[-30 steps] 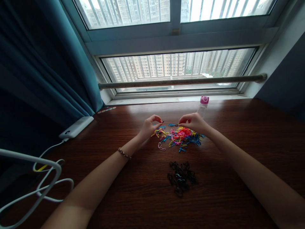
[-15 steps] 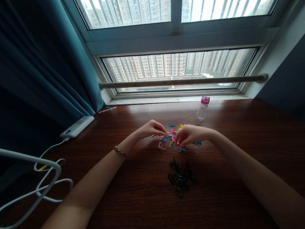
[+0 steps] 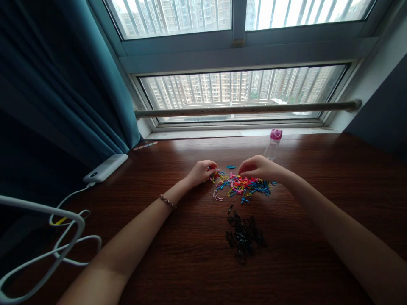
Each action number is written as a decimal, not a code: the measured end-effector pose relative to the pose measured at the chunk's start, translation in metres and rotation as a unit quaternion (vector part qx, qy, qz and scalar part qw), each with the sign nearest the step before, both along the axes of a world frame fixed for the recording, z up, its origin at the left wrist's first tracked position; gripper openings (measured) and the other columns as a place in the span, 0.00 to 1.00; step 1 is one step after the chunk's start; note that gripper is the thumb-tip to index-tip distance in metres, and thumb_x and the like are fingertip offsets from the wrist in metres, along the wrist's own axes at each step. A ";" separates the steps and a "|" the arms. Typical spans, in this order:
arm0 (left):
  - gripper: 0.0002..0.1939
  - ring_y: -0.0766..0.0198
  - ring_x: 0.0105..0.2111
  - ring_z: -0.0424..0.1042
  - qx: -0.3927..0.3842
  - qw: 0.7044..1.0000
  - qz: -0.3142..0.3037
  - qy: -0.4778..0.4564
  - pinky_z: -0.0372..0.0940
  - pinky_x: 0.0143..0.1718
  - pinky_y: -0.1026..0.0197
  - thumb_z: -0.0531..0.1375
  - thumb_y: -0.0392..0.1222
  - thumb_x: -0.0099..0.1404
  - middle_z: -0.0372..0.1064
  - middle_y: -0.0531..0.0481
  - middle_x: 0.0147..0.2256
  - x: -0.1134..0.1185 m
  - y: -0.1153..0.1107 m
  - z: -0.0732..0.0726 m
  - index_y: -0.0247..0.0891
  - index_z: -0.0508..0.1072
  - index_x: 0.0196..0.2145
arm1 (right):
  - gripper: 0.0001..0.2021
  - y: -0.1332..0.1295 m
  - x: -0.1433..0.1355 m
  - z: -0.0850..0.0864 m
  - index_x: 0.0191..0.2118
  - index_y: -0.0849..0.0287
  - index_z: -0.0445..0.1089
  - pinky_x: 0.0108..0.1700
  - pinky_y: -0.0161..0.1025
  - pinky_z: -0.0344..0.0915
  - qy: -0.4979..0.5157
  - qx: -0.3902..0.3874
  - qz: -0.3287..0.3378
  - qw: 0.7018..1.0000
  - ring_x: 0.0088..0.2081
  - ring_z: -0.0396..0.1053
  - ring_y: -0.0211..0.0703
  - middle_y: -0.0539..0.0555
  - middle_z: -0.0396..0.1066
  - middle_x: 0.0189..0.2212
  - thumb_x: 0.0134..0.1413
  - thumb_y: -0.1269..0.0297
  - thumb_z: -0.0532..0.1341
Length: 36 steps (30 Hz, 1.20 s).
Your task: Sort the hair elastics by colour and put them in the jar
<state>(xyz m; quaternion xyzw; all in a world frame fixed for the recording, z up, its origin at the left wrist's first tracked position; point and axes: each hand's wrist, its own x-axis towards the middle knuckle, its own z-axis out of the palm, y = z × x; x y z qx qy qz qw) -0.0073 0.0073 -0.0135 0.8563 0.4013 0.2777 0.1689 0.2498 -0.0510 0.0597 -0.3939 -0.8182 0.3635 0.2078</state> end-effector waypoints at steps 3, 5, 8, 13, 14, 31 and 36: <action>0.09 0.64 0.30 0.70 0.000 0.998 0.056 -0.029 0.64 0.33 0.63 0.57 0.41 0.57 0.72 0.49 0.31 -0.002 0.003 -0.002 0.35 0.73 0.34 | 0.09 0.002 0.000 -0.001 0.32 0.63 0.73 0.31 0.33 0.64 0.008 -0.002 -0.007 1.000 0.28 0.68 0.36 0.53 0.73 0.26 0.45 0.64 0.60; 0.10 0.64 0.29 0.70 -0.003 0.995 0.090 -0.048 0.65 0.32 0.63 0.57 0.42 0.57 0.72 0.48 0.30 -0.004 0.005 -0.001 0.35 0.73 0.34 | 0.09 0.003 0.000 -0.002 0.31 0.63 0.73 0.31 0.33 0.64 0.011 -0.001 -0.010 1.000 0.28 0.67 0.36 0.53 0.73 0.26 0.45 0.63 0.60; 0.14 0.63 0.31 0.71 -0.026 0.995 0.084 -0.052 0.65 0.32 0.62 0.59 0.47 0.55 0.72 0.48 0.31 -0.004 0.005 0.004 0.36 0.73 0.36 | 0.09 0.005 0.001 -0.004 0.31 0.63 0.73 0.31 0.33 0.64 0.009 0.001 -0.011 1.000 0.28 0.67 0.36 0.53 0.73 0.26 0.46 0.64 0.60; 0.18 0.62 0.31 0.70 -0.083 0.997 0.008 -0.008 0.65 0.33 0.62 0.64 0.47 0.48 0.72 0.47 0.32 -0.005 0.005 0.004 0.35 0.73 0.36 | 0.09 0.005 0.002 -0.004 0.32 0.63 0.73 0.31 0.33 0.64 0.001 0.009 -0.016 1.000 0.29 0.68 0.36 0.54 0.73 0.27 0.46 0.64 0.59; 0.15 0.63 0.30 0.70 -0.085 0.996 0.019 -0.013 0.65 0.32 0.62 0.63 0.46 0.50 0.72 0.48 0.31 -0.006 0.007 0.003 0.35 0.73 0.35 | 0.09 0.005 0.002 -0.004 0.32 0.63 0.73 0.31 0.33 0.64 -0.002 0.014 -0.018 1.000 0.29 0.68 0.36 0.54 0.73 0.27 0.46 0.64 0.59; 0.14 0.63 0.51 0.63 0.131 0.957 -0.228 0.122 0.55 0.53 0.56 0.50 0.37 0.64 0.69 0.51 0.46 0.024 -0.034 0.013 0.45 0.69 0.46 | 0.10 0.018 0.020 -0.008 0.30 0.63 0.74 0.27 0.33 0.61 -0.073 0.101 -0.094 0.988 0.25 0.67 0.37 0.53 0.72 0.23 0.45 0.64 0.59; 0.10 0.61 0.45 0.67 0.166 0.972 -0.119 0.117 0.58 0.49 0.56 0.53 0.42 0.62 0.73 0.48 0.38 0.006 -0.015 0.005 0.41 0.74 0.35 | 0.10 0.015 0.021 -0.002 0.29 0.64 0.74 0.27 0.33 0.60 -0.068 0.099 -0.100 0.988 0.25 0.66 0.37 0.53 0.72 0.22 0.45 0.65 0.58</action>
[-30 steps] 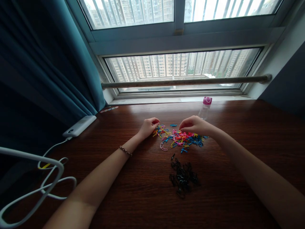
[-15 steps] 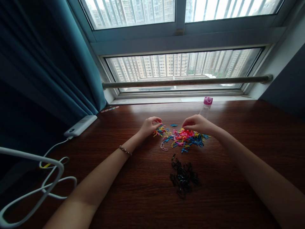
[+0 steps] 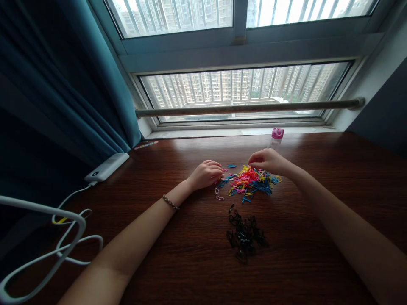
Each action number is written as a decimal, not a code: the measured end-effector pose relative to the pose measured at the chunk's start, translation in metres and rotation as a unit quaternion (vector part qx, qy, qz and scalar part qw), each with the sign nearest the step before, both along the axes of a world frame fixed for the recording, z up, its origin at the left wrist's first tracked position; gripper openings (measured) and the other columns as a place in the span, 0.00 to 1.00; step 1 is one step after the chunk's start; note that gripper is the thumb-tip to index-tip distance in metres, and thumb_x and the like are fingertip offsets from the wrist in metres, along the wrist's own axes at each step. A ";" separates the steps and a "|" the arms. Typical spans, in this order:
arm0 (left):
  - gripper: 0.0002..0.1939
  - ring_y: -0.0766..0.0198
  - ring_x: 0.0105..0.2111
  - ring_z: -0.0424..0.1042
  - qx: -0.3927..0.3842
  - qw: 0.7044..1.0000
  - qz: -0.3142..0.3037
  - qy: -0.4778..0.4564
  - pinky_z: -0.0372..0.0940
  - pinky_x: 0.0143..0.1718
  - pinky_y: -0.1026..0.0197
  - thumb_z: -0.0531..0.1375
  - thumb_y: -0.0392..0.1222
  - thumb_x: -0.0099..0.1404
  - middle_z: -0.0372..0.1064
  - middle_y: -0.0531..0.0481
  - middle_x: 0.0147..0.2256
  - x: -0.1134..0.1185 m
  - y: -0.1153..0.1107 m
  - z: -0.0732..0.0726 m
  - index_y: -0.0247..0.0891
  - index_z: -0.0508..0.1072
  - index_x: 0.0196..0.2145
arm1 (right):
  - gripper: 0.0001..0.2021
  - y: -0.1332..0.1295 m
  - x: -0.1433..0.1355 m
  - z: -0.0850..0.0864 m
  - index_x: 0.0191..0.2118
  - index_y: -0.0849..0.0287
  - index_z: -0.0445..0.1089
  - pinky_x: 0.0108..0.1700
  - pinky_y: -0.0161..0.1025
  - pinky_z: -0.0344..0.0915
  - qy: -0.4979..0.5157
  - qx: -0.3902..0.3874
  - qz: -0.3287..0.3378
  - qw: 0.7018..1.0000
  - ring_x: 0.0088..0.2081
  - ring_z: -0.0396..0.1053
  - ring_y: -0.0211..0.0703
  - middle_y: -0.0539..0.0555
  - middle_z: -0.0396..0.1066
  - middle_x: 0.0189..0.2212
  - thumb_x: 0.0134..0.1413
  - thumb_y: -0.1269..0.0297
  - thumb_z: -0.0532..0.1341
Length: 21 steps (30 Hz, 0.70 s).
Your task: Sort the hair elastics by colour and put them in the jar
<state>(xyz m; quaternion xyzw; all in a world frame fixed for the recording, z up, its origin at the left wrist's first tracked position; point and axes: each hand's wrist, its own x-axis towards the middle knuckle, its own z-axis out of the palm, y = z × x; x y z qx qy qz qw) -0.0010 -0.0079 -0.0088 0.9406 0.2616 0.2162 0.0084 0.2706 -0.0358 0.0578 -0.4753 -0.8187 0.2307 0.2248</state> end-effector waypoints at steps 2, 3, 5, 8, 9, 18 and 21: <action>0.10 0.61 0.43 0.68 -0.004 1.000 0.022 -0.020 0.58 0.48 0.56 0.53 0.42 0.62 0.73 0.47 0.37 -0.004 0.004 -0.001 0.40 0.74 0.33 | 0.09 -0.001 0.001 0.001 0.29 0.64 0.74 0.27 0.33 0.60 0.007 -0.006 -0.002 1.000 0.25 0.66 0.37 0.54 0.72 0.22 0.45 0.65 0.58; 0.10 0.61 0.43 0.68 -0.008 0.999 0.029 -0.033 0.58 0.48 0.56 0.54 0.41 0.62 0.73 0.47 0.37 -0.005 0.005 -0.001 0.40 0.74 0.33 | 0.09 -0.001 0.001 0.001 0.29 0.64 0.74 0.27 0.33 0.60 0.010 -0.008 -0.002 1.000 0.25 0.67 0.38 0.54 0.72 0.23 0.45 0.65 0.58; 0.09 0.60 0.44 0.67 -0.016 0.997 0.037 -0.062 0.58 0.49 0.55 0.55 0.40 0.61 0.73 0.47 0.38 -0.004 0.004 0.000 0.39 0.74 0.35 | 0.09 -0.001 0.001 0.001 0.29 0.64 0.74 0.27 0.33 0.60 0.010 -0.007 -0.004 1.000 0.25 0.66 0.38 0.54 0.72 0.23 0.44 0.65 0.58; 0.15 0.59 0.51 0.62 -0.035 0.997 0.012 -0.064 0.55 0.52 0.53 0.55 0.38 0.60 0.69 0.48 0.46 0.001 -0.001 0.005 0.41 0.69 0.45 | 0.10 -0.001 0.001 0.001 0.29 0.64 0.74 0.27 0.33 0.60 0.001 -0.003 -0.001 1.000 0.25 0.66 0.37 0.54 0.72 0.22 0.44 0.65 0.58; 0.17 0.59 0.53 0.59 -0.046 0.998 -0.006 -0.046 0.53 0.53 0.53 0.54 0.38 0.60 0.66 0.49 0.49 0.003 -0.004 0.007 0.43 0.67 0.49 | 0.10 0.000 0.001 0.000 0.30 0.64 0.74 0.27 0.33 0.59 -0.002 -0.003 0.001 1.000 0.25 0.66 0.37 0.54 0.72 0.22 0.44 0.65 0.58; 0.17 0.58 0.57 0.53 -0.042 0.997 -0.019 0.058 0.44 0.57 0.46 0.51 0.38 0.64 0.64 0.55 0.51 0.001 -0.004 0.005 0.49 0.66 0.49 | 0.10 0.000 0.000 0.001 0.30 0.64 0.74 0.27 0.33 0.59 -0.020 0.002 0.006 1.000 0.25 0.65 0.36 0.54 0.72 0.23 0.45 0.64 0.58; 0.14 0.58 0.54 0.58 -0.007 1.000 0.018 0.017 0.48 0.55 0.48 0.51 0.38 0.63 0.68 0.53 0.47 -0.005 0.003 0.000 0.46 0.70 0.44 | 0.10 0.001 0.001 -0.001 0.30 0.64 0.74 0.27 0.33 0.60 -0.019 -0.001 0.011 1.000 0.25 0.66 0.36 0.54 0.72 0.23 0.45 0.64 0.59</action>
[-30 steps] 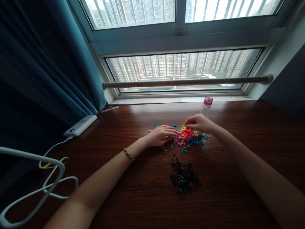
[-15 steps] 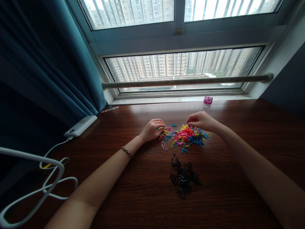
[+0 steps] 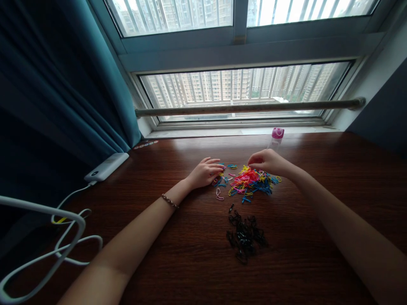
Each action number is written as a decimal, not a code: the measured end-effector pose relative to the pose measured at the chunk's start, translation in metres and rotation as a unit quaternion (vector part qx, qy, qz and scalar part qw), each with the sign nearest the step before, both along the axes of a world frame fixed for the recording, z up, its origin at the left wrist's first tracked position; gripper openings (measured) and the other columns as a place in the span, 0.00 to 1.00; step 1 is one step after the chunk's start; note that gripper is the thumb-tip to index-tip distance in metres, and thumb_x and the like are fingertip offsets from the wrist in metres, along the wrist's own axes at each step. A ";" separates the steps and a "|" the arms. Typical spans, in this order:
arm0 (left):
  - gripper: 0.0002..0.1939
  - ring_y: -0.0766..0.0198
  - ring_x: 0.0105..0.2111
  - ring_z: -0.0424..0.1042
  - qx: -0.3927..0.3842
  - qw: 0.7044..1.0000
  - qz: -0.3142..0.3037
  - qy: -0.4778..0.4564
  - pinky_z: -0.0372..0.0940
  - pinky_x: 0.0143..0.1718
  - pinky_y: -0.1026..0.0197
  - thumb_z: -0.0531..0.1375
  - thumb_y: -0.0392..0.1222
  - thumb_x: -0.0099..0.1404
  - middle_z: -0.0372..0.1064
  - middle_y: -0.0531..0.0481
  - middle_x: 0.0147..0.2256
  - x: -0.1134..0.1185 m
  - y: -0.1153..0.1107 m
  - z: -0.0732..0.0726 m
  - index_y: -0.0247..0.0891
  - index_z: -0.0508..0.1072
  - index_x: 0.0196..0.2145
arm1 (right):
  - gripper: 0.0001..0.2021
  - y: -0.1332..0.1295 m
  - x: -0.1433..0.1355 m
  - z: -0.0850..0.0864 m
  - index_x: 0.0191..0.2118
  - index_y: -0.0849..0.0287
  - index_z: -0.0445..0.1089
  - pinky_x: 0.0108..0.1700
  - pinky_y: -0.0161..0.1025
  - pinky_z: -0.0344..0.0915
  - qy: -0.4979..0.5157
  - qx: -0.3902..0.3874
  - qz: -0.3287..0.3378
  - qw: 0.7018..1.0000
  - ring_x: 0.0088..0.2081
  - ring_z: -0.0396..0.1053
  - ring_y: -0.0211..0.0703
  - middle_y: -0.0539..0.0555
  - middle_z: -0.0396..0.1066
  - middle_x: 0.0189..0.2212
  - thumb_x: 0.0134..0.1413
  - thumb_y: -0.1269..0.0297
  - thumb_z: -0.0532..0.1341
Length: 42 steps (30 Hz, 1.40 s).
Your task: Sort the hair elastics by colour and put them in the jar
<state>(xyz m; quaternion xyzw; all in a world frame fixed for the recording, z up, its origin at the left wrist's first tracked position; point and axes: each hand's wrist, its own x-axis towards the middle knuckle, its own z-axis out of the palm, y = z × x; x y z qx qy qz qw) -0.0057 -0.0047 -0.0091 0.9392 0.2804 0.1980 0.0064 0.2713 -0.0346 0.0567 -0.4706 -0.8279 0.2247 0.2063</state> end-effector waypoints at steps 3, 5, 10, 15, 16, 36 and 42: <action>0.10 0.59 0.51 0.62 0.024 0.998 0.012 -0.050 0.52 0.53 0.49 0.54 0.38 0.61 0.70 0.52 0.44 -0.001 0.004 -0.003 0.44 0.73 0.39 | 0.09 -0.001 -0.004 -0.005 0.31 0.63 0.74 0.28 0.33 0.61 -0.005 -0.011 0.020 1.000 0.26 0.67 0.37 0.54 0.72 0.24 0.45 0.63 0.60; 0.08 0.59 0.49 0.64 0.035 0.995 0.020 -0.094 0.55 0.52 0.50 0.56 0.38 0.60 0.72 0.51 0.41 0.000 0.005 -0.004 0.42 0.74 0.36 | 0.11 -0.005 -0.011 -0.011 0.32 0.62 0.74 0.30 0.33 0.61 -0.017 0.002 0.048 0.999 0.28 0.68 0.38 0.54 0.73 0.26 0.44 0.61 0.61; 0.07 0.59 0.40 0.69 0.056 0.972 0.082 -0.215 0.63 0.45 0.53 0.55 0.35 0.60 0.73 0.47 0.34 0.003 0.007 -0.003 0.37 0.74 0.33 | 0.17 -0.013 -0.035 -0.031 0.38 0.57 0.73 0.38 0.37 0.61 -0.097 0.095 0.108 0.985 0.37 0.67 0.46 0.56 0.72 0.34 0.38 0.58 0.66; 0.08 0.60 0.41 0.69 0.071 0.979 0.048 -0.187 0.63 0.45 0.54 0.55 0.36 0.60 0.72 0.47 0.36 0.008 -0.002 0.001 0.37 0.73 0.35 | 0.08 -0.008 -0.040 -0.042 0.33 0.60 0.75 0.34 0.35 0.62 -0.030 0.086 0.034 0.995 0.31 0.69 0.40 0.55 0.73 0.28 0.46 0.70 0.59; 0.08 0.60 0.42 0.68 0.072 0.984 0.024 -0.160 0.62 0.46 0.54 0.54 0.37 0.61 0.72 0.47 0.37 0.010 -0.006 0.002 0.38 0.73 0.36 | 0.08 -0.006 -0.038 -0.043 0.33 0.61 0.74 0.34 0.35 0.63 0.015 0.081 0.014 0.996 0.30 0.70 0.40 0.54 0.74 0.28 0.46 0.72 0.59; 0.11 0.60 0.43 0.69 0.064 0.991 -0.033 -0.110 0.61 0.46 0.54 0.52 0.41 0.63 0.73 0.47 0.36 0.002 -0.007 0.003 0.39 0.74 0.33 | 0.10 0.010 -0.018 -0.036 0.31 0.65 0.72 0.28 0.36 0.70 0.284 -0.074 -0.072 0.953 0.24 0.71 0.39 0.57 0.74 0.26 0.42 0.66 0.60; 0.15 0.62 0.52 0.62 0.007 0.991 -0.137 -0.011 0.56 0.53 0.54 0.51 0.40 0.64 0.68 0.49 0.47 0.012 -0.016 0.014 0.44 0.68 0.47 | 0.09 0.006 -0.015 -0.031 0.32 0.64 0.73 0.27 0.33 0.68 0.190 -0.077 -0.022 0.978 0.24 0.71 0.37 0.54 0.74 0.24 0.44 0.68 0.57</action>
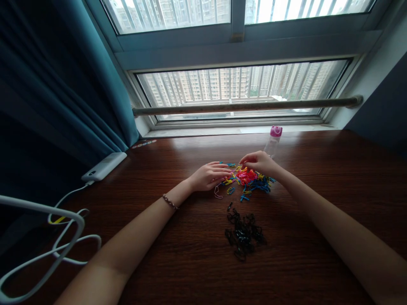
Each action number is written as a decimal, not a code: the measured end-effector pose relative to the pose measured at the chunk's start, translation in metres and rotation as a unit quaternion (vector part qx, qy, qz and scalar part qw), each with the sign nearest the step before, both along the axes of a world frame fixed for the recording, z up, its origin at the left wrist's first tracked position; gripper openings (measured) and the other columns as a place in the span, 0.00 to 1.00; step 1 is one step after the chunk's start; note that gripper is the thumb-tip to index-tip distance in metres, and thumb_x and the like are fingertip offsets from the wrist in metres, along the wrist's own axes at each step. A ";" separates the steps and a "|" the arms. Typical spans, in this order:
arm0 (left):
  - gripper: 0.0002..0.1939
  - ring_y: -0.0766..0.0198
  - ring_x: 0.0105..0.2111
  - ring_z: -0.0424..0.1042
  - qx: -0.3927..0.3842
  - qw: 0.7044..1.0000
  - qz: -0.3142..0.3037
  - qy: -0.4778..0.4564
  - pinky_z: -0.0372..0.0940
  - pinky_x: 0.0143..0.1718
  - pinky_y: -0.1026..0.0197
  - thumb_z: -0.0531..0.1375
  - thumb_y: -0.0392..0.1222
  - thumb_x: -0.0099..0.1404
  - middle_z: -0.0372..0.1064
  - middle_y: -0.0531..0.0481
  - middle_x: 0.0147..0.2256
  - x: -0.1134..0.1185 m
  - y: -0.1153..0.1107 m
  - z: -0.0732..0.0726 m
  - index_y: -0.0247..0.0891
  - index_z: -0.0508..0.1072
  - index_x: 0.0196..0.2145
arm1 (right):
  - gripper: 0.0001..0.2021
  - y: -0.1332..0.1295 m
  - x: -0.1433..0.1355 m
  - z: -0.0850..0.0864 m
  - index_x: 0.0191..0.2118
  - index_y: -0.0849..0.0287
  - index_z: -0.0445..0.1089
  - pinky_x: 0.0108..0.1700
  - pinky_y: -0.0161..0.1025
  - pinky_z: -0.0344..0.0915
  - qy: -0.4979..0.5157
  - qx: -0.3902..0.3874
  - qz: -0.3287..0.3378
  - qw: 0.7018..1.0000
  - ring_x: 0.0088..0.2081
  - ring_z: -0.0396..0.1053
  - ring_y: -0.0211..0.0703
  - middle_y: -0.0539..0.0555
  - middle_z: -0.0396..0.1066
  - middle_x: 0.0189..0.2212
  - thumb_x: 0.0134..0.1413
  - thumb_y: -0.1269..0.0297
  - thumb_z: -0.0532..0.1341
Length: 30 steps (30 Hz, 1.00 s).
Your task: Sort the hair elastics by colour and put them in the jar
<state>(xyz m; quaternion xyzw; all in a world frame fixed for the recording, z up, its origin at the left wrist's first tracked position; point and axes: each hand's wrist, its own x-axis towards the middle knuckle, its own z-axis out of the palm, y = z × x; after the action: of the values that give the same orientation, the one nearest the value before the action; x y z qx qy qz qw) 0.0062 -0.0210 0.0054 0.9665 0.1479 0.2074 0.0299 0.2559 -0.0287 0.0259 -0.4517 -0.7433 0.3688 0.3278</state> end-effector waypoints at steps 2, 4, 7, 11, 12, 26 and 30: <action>0.14 0.61 0.52 0.62 0.002 1.000 0.011 0.015 0.55 0.54 0.53 0.51 0.40 0.64 0.69 0.51 0.46 -0.002 0.003 -0.002 0.45 0.69 0.46 | 0.10 -0.001 0.001 0.001 0.33 0.64 0.73 0.24 0.31 0.65 -0.052 0.011 0.018 0.998 0.21 0.69 0.36 0.53 0.73 0.22 0.45 0.69 0.56; 0.12 0.61 0.50 0.64 0.006 0.999 0.048 -0.003 0.55 0.53 0.52 0.51 0.40 0.63 0.71 0.51 0.43 -0.006 0.008 -0.008 0.44 0.72 0.42 | 0.11 -0.003 0.001 0.002 0.33 0.63 0.74 0.24 0.31 0.64 -0.111 0.035 0.045 0.992 0.22 0.69 0.36 0.53 0.73 0.22 0.45 0.70 0.56; 0.11 0.61 0.45 0.68 0.007 0.993 0.101 -0.064 0.58 0.50 0.54 0.51 0.40 0.63 0.74 0.49 0.37 -0.012 0.016 -0.015 0.40 0.74 0.34 | 0.12 -0.007 -0.002 0.001 0.34 0.62 0.74 0.31 0.33 0.65 -0.176 0.081 0.099 0.976 0.27 0.70 0.38 0.53 0.74 0.25 0.45 0.73 0.55; 0.11 0.60 0.44 0.68 0.019 0.986 0.111 -0.123 0.61 0.47 0.53 0.50 0.39 0.64 0.73 0.46 0.36 -0.010 0.012 -0.012 0.38 0.73 0.34 | 0.14 -0.010 -0.008 0.001 0.39 0.61 0.72 0.40 0.35 0.65 -0.109 0.100 0.131 0.980 0.36 0.70 0.38 0.54 0.74 0.35 0.49 0.72 0.53; 0.12 0.60 0.46 0.67 0.022 0.987 0.097 -0.124 0.60 0.48 0.53 0.50 0.38 0.64 0.73 0.46 0.39 -0.007 0.008 -0.009 0.38 0.72 0.37 | 0.13 -0.009 -0.009 0.001 0.40 0.61 0.72 0.41 0.36 0.66 -0.078 0.100 0.122 0.984 0.37 0.70 0.38 0.54 0.74 0.36 0.49 0.71 0.53; 0.14 0.60 0.47 0.67 -0.002 0.999 -0.047 0.014 0.62 0.50 0.55 0.48 0.41 0.64 0.71 0.46 0.43 0.002 -0.001 -0.002 0.39 0.72 0.40 | 0.12 0.003 0.007 0.011 0.30 0.64 0.71 0.30 0.35 0.69 0.071 0.036 -0.046 0.996 0.28 0.72 0.38 0.56 0.74 0.29 0.42 0.74 0.51; 0.15 0.62 0.41 0.71 -0.003 0.999 0.007 -0.048 0.63 0.47 0.56 0.48 0.43 0.65 0.74 0.47 0.36 -0.007 0.005 -0.007 0.39 0.74 0.33 | 0.12 0.003 0.009 0.013 0.31 0.65 0.71 0.30 0.35 0.69 0.055 0.033 -0.050 0.997 0.27 0.71 0.37 0.56 0.74 0.29 0.43 0.74 0.50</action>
<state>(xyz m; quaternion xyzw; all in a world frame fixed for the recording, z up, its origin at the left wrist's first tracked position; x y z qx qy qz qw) -0.0006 -0.0158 -0.0012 0.9542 0.1539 0.2535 0.0383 0.2644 -0.0260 0.0392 -0.4561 -0.7123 0.3516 0.4012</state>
